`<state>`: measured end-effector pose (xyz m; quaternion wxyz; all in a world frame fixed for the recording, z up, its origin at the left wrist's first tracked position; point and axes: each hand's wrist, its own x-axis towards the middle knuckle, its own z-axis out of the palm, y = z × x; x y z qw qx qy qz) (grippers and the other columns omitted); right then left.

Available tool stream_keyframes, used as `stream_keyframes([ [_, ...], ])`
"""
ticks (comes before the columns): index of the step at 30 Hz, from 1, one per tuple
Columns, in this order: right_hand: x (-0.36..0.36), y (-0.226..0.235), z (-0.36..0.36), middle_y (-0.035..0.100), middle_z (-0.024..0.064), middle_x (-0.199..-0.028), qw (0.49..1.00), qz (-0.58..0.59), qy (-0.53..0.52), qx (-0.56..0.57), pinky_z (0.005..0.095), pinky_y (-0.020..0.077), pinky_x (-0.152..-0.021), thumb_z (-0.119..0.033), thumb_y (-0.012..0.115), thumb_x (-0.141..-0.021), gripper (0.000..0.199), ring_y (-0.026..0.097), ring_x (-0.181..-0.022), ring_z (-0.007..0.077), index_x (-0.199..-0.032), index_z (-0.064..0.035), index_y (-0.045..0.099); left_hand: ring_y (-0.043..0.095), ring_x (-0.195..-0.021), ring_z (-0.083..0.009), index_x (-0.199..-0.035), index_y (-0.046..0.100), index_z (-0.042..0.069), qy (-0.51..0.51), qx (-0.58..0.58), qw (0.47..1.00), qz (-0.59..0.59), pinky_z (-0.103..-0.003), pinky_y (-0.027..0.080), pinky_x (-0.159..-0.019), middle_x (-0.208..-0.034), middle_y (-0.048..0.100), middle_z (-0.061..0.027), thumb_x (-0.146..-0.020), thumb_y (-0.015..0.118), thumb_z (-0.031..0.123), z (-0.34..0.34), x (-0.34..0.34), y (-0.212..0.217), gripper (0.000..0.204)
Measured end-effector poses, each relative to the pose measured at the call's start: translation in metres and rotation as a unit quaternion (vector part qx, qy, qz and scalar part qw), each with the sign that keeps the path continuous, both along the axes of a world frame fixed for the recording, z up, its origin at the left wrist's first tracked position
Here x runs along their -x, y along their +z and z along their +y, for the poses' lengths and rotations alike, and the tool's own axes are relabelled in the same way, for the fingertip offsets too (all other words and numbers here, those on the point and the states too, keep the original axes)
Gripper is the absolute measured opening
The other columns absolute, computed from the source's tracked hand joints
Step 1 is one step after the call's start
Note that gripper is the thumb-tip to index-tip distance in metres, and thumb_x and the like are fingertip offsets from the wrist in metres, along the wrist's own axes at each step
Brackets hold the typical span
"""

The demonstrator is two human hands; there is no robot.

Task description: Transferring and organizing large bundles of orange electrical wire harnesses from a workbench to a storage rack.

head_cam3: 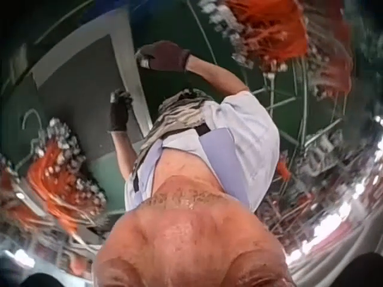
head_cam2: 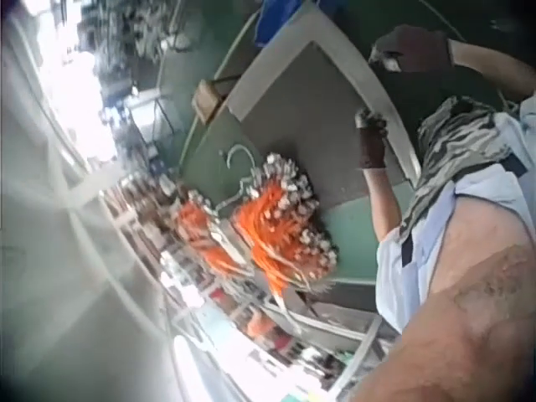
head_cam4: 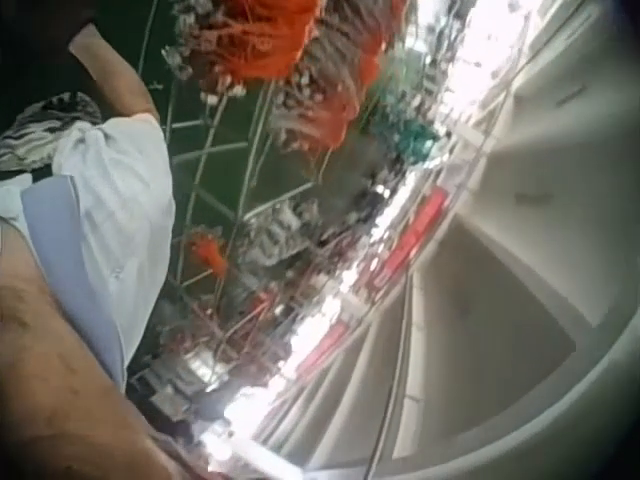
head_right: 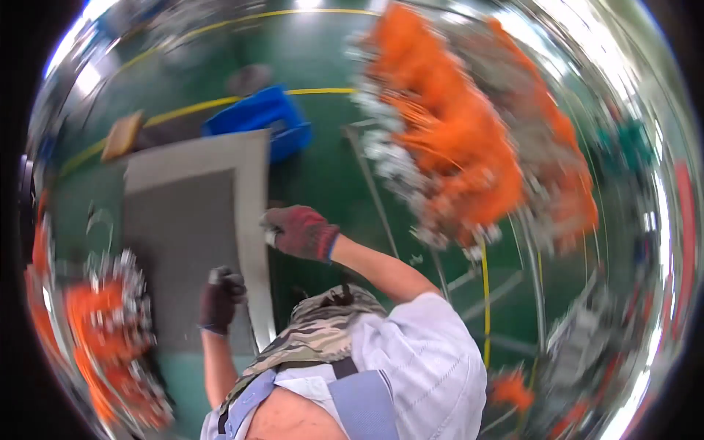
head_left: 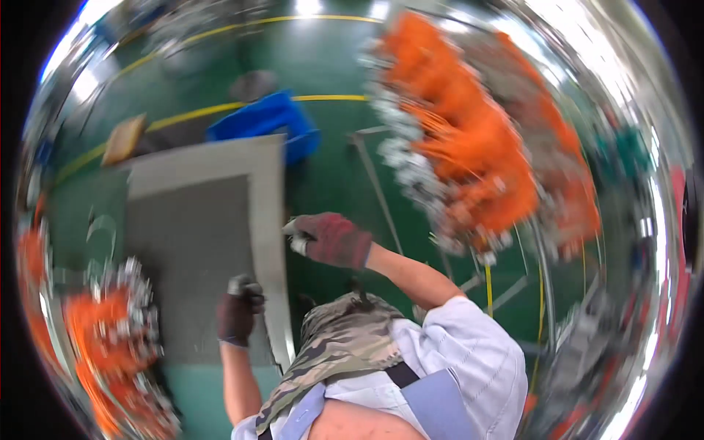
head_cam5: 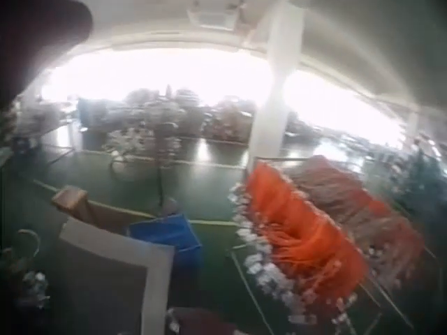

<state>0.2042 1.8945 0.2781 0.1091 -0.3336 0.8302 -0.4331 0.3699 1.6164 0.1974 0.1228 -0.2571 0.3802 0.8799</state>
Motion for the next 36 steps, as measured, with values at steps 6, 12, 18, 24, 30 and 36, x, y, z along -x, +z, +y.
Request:
stream_keyframes([
  [6, -0.071, 0.08, 0.219, 0.072, 0.0154, -0.109, 0.925, 0.15, -0.347, 0.033, 0.0397, 0.0581, -0.083, -0.012, 0.069, -0.091, 0.033, 0.073, -0.094, 0.0303, -0.123, -0.0073, 0.068, 0.064, -0.091, -0.0146, -0.125, 0.06, 0.005, -0.313, 0.191, 0.9, 0.236, -0.031, 0.052, -0.08, -0.102, 0.068, -0.0062, -0.096, 0.07, 0.031, 0.259, 0.131, 0.065, 0.04],
  [12, -0.118, 0.096, 0.387, 0.075, 0.0111, -0.097, 0.777, 0.211, -0.589, 0.067, 0.0375, 0.0581, -0.079, -0.028, 0.068, -0.1, 0.041, 0.074, -0.091, 0.0231, -0.131, -0.0022, 0.061, 0.068, -0.096, -0.0161, -0.129, 0.057, 0.002, -0.35, 0.37, 0.745, 0.432, -0.033, 0.055, -0.086, -0.104, 0.07, -0.0109, -0.093, 0.075, 0.031, 0.426, 0.194, 0.117, 0.049],
  [18, -0.073, 0.086, 0.487, 0.069, 0.0042, -0.08, 0.791, -0.189, -0.548, 0.196, 0.0317, 0.0497, -0.06, -0.055, 0.061, -0.098, 0.047, 0.065, -0.068, 0.0149, -0.111, -0.0094, 0.064, 0.066, -0.117, -0.0414, -0.133, 0.058, -0.003, -0.289, 0.592, 0.588, 0.47, -0.045, 0.053, -0.098, -0.123, 0.067, -0.0275, -0.089, 0.078, 0.042, 0.497, 0.22, 0.111, 0.065],
  [24, 0.05, -0.009, 0.514, 0.054, 0.0102, -0.149, 0.933, -0.015, -0.342, 0.115, 0.0333, 0.0384, -0.116, -0.01, 0.042, -0.103, 0.043, 0.049, -0.139, 0.0214, -0.145, -0.0066, 0.052, 0.069, -0.099, -0.0454, -0.133, 0.054, 0.001, -0.249, 0.566, 0.595, 0.514, -0.052, 0.055, -0.082, -0.107, 0.071, -0.0256, -0.084, 0.082, 0.045, 0.524, 0.228, 0.089, 0.072],
  [30, 0.111, -0.001, 0.527, 0.056, 0.0044, -0.144, 0.922, 0.152, -0.261, -0.243, 0.0298, 0.0397, -0.113, -0.014, 0.054, -0.099, 0.043, 0.055, -0.124, 0.0133, -0.141, -0.0079, 0.054, 0.066, -0.092, -0.0508, -0.137, 0.046, 0.0, -0.415, 0.545, 0.541, 0.487, -0.057, 0.054, -0.076, -0.101, 0.069, -0.0257, -0.08, 0.08, 0.031, 0.551, 0.239, 0.102, 0.073],
  [36, 0.168, 0.016, 0.506, 0.065, 0.0038, -0.127, 0.913, -0.226, -0.291, 0.175, 0.033, 0.0493, -0.099, -0.032, 0.063, -0.101, 0.045, 0.058, -0.111, 0.0104, -0.138, -0.0081, 0.057, 0.069, -0.083, -0.0451, -0.138, 0.043, -0.006, -0.443, 0.571, 0.41, 0.556, -0.056, 0.055, -0.067, -0.102, 0.066, -0.0285, -0.082, 0.069, 0.022, 0.546, 0.256, 0.111, 0.067],
])
